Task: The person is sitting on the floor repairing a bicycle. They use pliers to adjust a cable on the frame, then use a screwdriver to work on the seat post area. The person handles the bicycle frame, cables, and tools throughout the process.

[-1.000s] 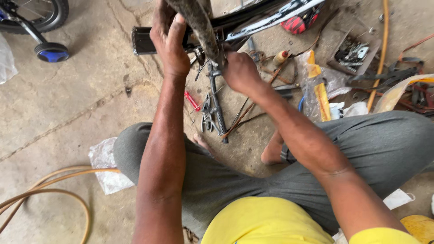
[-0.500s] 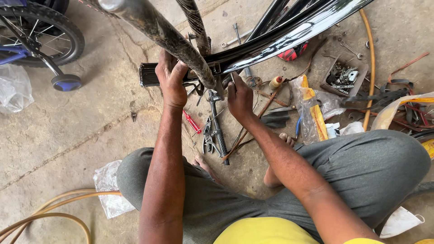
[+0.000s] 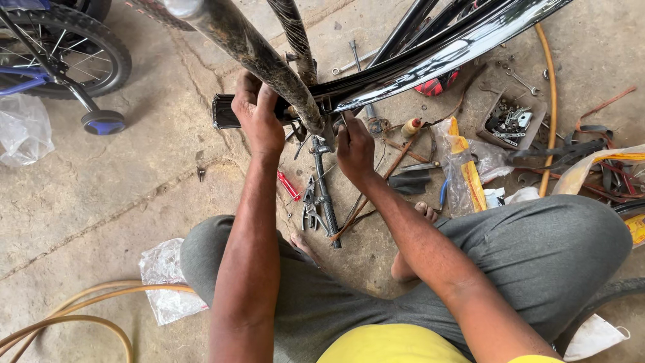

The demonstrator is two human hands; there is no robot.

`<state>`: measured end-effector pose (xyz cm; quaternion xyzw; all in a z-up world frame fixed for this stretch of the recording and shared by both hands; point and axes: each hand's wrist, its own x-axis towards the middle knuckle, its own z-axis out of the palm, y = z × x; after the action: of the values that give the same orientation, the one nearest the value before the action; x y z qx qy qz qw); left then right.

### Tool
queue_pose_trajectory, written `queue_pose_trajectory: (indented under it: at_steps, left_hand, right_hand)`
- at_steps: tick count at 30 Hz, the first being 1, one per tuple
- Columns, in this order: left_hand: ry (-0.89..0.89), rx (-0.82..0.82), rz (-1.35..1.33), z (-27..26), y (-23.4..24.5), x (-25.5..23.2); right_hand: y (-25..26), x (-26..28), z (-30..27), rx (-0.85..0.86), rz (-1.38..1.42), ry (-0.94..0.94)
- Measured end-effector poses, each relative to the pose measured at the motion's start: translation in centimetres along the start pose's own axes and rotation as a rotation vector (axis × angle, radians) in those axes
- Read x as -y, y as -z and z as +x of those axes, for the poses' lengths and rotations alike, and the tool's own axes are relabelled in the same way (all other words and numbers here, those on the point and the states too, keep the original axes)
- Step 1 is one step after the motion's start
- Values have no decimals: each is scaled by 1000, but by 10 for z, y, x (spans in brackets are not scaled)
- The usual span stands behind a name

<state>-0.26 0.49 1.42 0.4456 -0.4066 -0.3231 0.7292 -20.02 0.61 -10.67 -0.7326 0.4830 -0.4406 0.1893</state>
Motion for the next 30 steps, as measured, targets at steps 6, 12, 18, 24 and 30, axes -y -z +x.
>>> queue_pose_trajectory:
  at_steps: [6,12,18,24,30]
  left_hand:
    - [19,20,61,-4,-3,-16]
    - [-78,21,31,-4,-6,-8]
    - [91,-83,99,-5,-5,5]
    - [-137,-24,56,-2,-8,4]
    - [-185,-7,10,-3,-7,9]
  right_hand:
    - [-27,-12,-4,-67,-25,97]
    - [-33,-19,8,-163,-264,267]
    - [-10,-41,14,-62,-383,485]
    - [4,6,4,95,-170,268]
    - [30,51,12,232,-161,63]
